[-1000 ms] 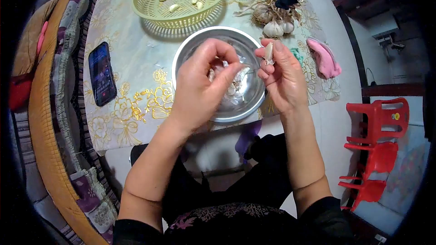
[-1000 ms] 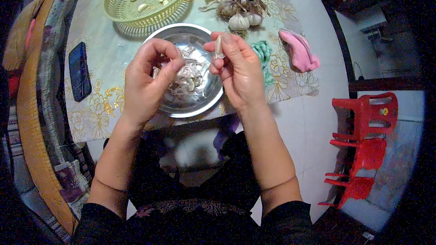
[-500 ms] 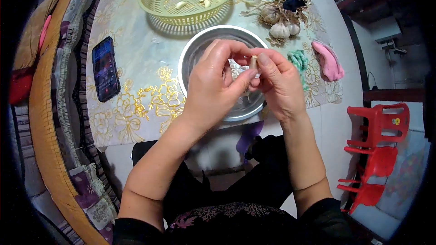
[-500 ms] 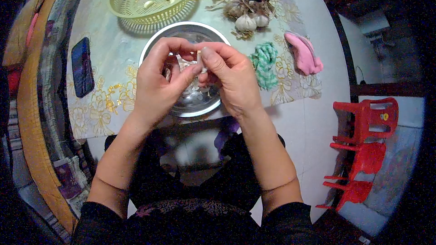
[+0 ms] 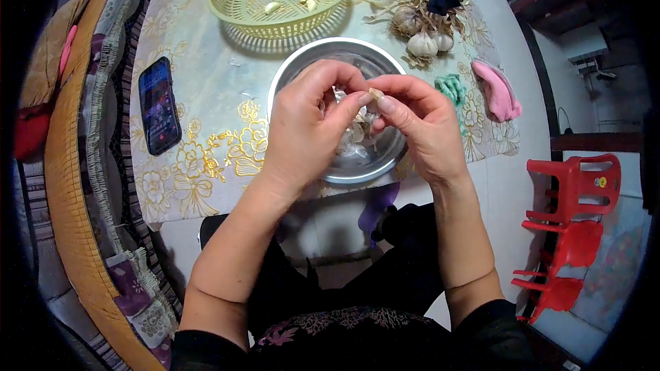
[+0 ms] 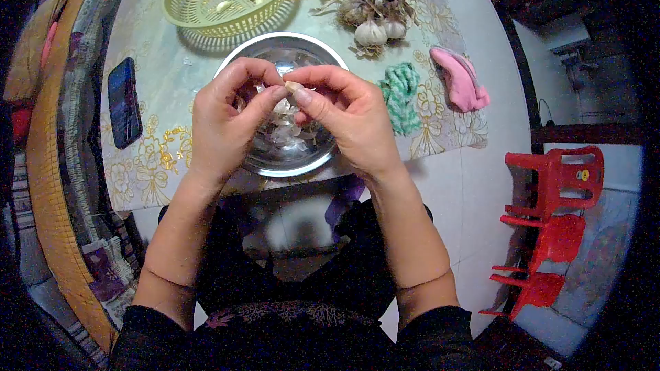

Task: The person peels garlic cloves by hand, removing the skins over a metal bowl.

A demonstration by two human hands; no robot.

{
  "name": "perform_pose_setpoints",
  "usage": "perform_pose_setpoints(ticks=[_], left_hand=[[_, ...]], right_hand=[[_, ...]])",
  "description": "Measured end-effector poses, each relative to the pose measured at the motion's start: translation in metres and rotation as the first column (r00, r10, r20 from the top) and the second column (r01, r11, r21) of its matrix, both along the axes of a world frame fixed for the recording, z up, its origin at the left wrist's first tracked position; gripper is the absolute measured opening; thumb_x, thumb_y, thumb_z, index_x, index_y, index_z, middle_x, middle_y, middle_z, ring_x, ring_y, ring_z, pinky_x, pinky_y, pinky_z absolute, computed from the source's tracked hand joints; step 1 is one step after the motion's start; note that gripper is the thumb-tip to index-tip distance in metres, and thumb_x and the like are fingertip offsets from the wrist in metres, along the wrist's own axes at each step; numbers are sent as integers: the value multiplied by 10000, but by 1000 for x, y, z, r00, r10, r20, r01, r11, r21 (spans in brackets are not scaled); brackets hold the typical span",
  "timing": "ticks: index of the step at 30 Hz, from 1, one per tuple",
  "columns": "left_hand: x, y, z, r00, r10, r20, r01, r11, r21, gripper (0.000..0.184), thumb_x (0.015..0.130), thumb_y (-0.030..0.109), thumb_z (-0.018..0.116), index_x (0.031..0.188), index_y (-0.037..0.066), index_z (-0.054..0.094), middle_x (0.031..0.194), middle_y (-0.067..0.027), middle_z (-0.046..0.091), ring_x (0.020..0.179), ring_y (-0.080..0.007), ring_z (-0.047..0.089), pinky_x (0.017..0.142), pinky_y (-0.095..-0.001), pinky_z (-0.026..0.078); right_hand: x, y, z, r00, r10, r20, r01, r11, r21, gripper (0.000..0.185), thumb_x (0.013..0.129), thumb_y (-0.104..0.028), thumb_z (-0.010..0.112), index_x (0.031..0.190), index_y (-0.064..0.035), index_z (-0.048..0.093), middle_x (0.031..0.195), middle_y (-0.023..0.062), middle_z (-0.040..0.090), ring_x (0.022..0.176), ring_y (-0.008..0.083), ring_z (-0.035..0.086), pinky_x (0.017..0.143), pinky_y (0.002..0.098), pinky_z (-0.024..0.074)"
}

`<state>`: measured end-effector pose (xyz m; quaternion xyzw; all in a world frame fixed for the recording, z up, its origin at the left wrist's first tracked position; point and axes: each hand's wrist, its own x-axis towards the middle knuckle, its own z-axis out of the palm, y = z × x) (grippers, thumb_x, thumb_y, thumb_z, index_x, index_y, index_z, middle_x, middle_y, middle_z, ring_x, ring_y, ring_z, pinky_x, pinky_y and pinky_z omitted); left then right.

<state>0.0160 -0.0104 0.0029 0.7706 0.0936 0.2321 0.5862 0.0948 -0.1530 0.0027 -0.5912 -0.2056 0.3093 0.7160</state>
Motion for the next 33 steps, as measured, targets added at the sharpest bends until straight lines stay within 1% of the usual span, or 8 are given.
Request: perform_pose_setpoints(ticks=[5, 8, 11, 14, 17, 23, 29, 33], left_hand=[[0, -1, -3, 999, -51, -9, 51, 999, 6, 95, 797, 45, 623, 839, -5, 554, 761, -55, 567, 620, -127, 497, 560, -260, 413], [-2, -2, -1, 991, -130, 22, 130, 991, -38, 104, 809, 49, 610, 860, -10, 541, 760, -67, 560, 650, -136, 507, 594, -267, 424], [-1, -4, 1, 985, -154, 77, 158, 986, -47, 110, 813, 48, 605, 873, -12, 535, 758, -73, 550, 666, -136, 512, 610, -259, 425], [-2, -4, 1, 976, -195, 99, 205, 973, -105, 52, 832, 30, 571, 857, 18, 528, 808, 14, 509, 690, -51, 458, 611, -185, 381], [-1, -4, -2, 990, -136, 33, 136, 991, -12, 66, 831, 18, 567, 893, 19, 546, 828, 9, 519, 682, -46, 455, 597, -185, 374], [2, -1, -5, 997, -26, 67, 15, 987, 158, 156, 817, 5, 577, 965, 41, 610, 853, 6, 547, 639, -38, 430, 560, -184, 352], [0, -5, 1, 998, -32, 55, 31, 999, 22, 181, 785, 34, 643, 964, 51, 624, 862, -9, 555, 608, -39, 425, 529, -175, 342], [2, -6, -2, 995, -40, 94, 27, 991, 134, 192, 754, 37, 668, 933, 37, 597, 847, -60, 553, 559, -111, 449, 492, -240, 373]], right_hand=[[-2, 1, -2, 999, -20, -48, 20, 1000, 13, 220, 871, -118, 611, 1053, 4, 593, 861, 23, 617, 700, 78, 576, 656, 200, 490], [-1, 5, -4, 979, -160, -130, 172, 981, 88, 225, 883, -134, 594, 1064, -2, 580, 853, 27, 616, 694, 86, 586, 652, 222, 511], [10, -1, -10, 957, -187, -223, 230, 956, 183, 224, 892, -147, 580, 1066, -6, 572, 847, 33, 616, 697, 99, 599, 655, 250, 530], [14, -3, -13, 952, -217, -214, 260, 946, 196, 229, 905, -155, 559, 1084, -11, 557, 849, 39, 616, 703, 111, 607, 669, 267, 537], [14, -4, -11, 960, -193, -202, 232, 954, 192, 230, 916, -161, 539, 1096, -19, 551, 876, 49, 613, 714, 122, 611, 680, 269, 537], [6, -1, -6, 982, -108, -153, 131, 980, 149, 241, 926, -162, 518, 1124, -31, 556, 943, 51, 602, 780, 124, 609, 704, 269, 533], [2, 3, -6, 994, -107, -12, 108, 993, 43, 243, 911, -137, 535, 1122, -21, 560, 933, 29, 606, 830, 98, 576, 718, 246, 508], [0, 4, -10, 991, -132, -12, 132, 991, 8, 235, 900, -141, 558, 1090, -3, 558, 910, 38, 610, 794, 100, 576, 708, 230, 494]])
